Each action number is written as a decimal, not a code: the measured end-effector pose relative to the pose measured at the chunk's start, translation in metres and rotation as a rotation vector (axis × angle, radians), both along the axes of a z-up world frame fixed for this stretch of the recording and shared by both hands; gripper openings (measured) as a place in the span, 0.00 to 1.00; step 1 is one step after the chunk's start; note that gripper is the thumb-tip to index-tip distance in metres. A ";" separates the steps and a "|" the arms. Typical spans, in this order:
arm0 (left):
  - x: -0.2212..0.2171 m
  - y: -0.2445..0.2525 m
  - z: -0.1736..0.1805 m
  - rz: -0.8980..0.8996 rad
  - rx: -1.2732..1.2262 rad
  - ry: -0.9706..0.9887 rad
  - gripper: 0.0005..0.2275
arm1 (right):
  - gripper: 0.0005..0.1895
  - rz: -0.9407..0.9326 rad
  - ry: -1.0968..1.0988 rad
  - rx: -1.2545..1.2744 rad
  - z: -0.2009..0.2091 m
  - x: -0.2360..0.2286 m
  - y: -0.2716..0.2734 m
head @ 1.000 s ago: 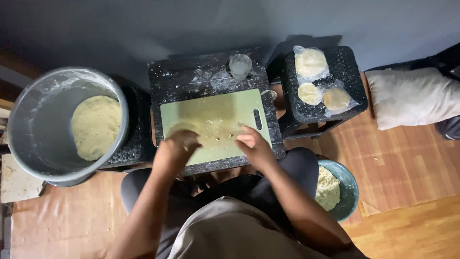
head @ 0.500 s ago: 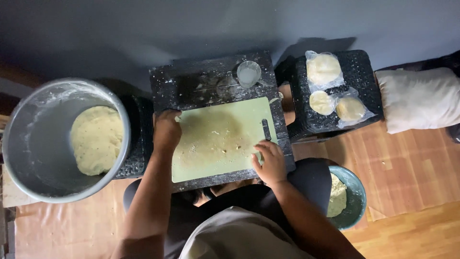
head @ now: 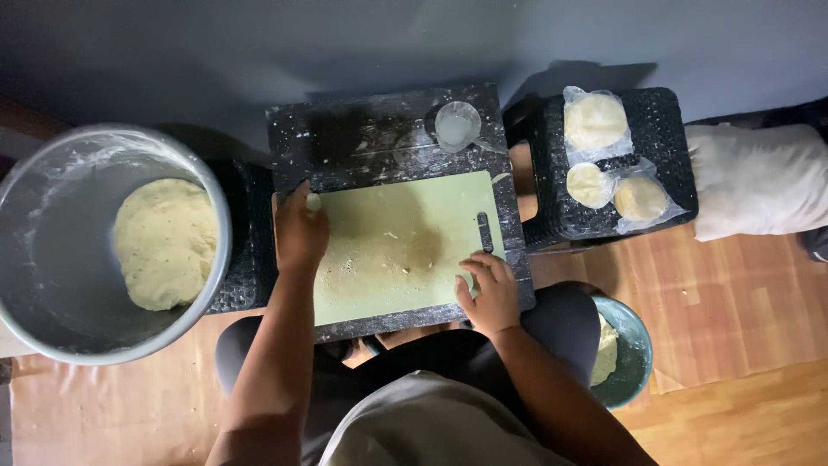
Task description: The person is preparing small dough balls by pinching dough from a bowl and shaping it on a cutting board.
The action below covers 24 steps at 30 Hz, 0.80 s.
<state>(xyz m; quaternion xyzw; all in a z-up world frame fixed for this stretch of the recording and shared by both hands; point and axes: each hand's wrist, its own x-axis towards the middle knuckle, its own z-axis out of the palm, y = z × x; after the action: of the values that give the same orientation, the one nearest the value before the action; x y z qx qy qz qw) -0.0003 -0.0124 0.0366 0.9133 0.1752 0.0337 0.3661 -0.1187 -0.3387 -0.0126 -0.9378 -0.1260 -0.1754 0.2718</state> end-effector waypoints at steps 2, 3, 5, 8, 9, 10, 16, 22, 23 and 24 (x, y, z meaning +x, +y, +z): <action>0.003 0.022 -0.044 -0.088 0.062 -0.033 0.20 | 0.11 -0.004 0.002 -0.006 -0.004 0.000 -0.001; 0.004 0.033 -0.067 -0.177 0.124 -0.066 0.20 | 0.11 -0.009 0.004 -0.012 -0.006 -0.001 -0.001; 0.004 0.033 -0.042 -0.253 0.155 -0.050 0.20 | 0.11 -0.008 -0.001 -0.011 -0.004 -0.001 0.000; 0.005 0.031 -0.005 -0.383 0.179 -0.064 0.19 | 0.10 -0.007 -0.014 -0.019 -0.008 0.000 -0.002; 0.005 0.029 0.008 -0.435 0.175 -0.092 0.16 | 0.11 -0.006 -0.020 -0.027 -0.010 0.000 -0.002; 0.012 0.045 -0.031 -0.436 0.173 -0.091 0.16 | 0.11 -0.007 -0.019 -0.029 -0.012 0.000 -0.002; 0.023 0.064 -0.053 -0.564 0.496 -0.088 0.10 | 0.11 -0.018 -0.066 -0.043 -0.014 0.002 -0.002; 0.018 0.063 -0.046 -0.538 0.355 -0.108 0.09 | 0.11 0.011 -0.056 -0.036 -0.009 0.001 -0.002; 0.020 0.066 -0.050 -0.536 0.318 -0.125 0.08 | 0.11 0.000 -0.048 -0.048 -0.010 0.001 -0.002; 0.022 0.068 -0.053 -0.536 0.282 -0.142 0.08 | 0.12 -0.013 -0.041 -0.059 -0.012 0.000 -0.003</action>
<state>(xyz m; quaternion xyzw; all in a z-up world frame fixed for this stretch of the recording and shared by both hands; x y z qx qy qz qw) 0.0215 0.0560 -0.0161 0.9641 -0.1043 0.0238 0.2431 -0.1182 -0.3417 -0.0244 -0.9425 -0.1305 -0.1925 0.2401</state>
